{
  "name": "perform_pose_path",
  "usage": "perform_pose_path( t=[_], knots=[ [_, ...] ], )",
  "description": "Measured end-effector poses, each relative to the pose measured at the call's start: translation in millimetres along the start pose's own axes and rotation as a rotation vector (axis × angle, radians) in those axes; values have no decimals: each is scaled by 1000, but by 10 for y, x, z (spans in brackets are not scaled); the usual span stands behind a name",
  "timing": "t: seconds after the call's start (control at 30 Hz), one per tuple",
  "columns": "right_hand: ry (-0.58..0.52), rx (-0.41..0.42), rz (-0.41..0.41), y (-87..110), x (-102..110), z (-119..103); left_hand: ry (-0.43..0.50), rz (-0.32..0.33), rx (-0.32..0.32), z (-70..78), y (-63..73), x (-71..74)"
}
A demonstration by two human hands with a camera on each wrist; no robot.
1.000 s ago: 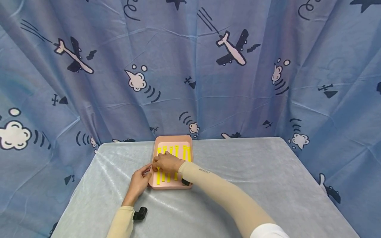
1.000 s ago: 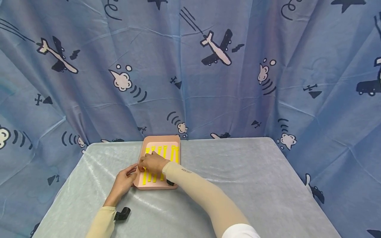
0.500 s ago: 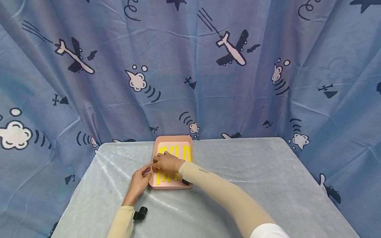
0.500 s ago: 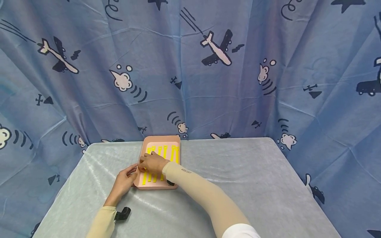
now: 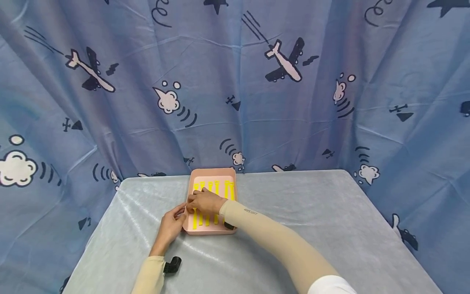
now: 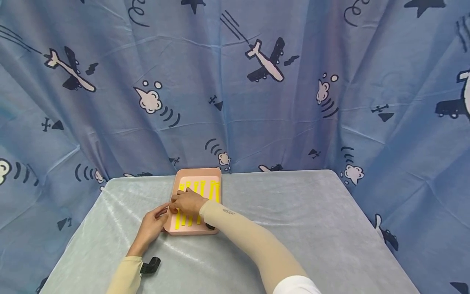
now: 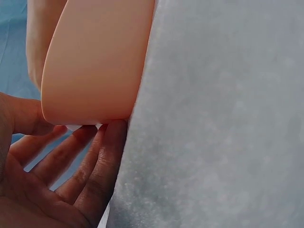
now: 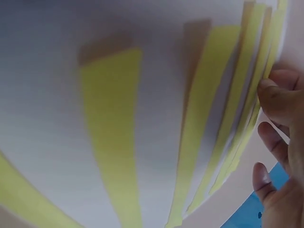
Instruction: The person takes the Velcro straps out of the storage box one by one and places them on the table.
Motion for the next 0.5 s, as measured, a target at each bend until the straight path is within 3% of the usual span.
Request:
perform_pose_path(
  t=[0.5],
  knots=[
    [135,49,28,1,30,-39,-1,11,2,21,13,16]
  ],
)
Point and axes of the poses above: each hand's wrist, its own y-axis away from the middle knuckle, its own x-axis out of the back of the hand, z = x × y, the point moved 10 cm from there along -y, towards the middle knuckle, and after that the axes turned 12 degrees about -y, right-handed, at the moved point
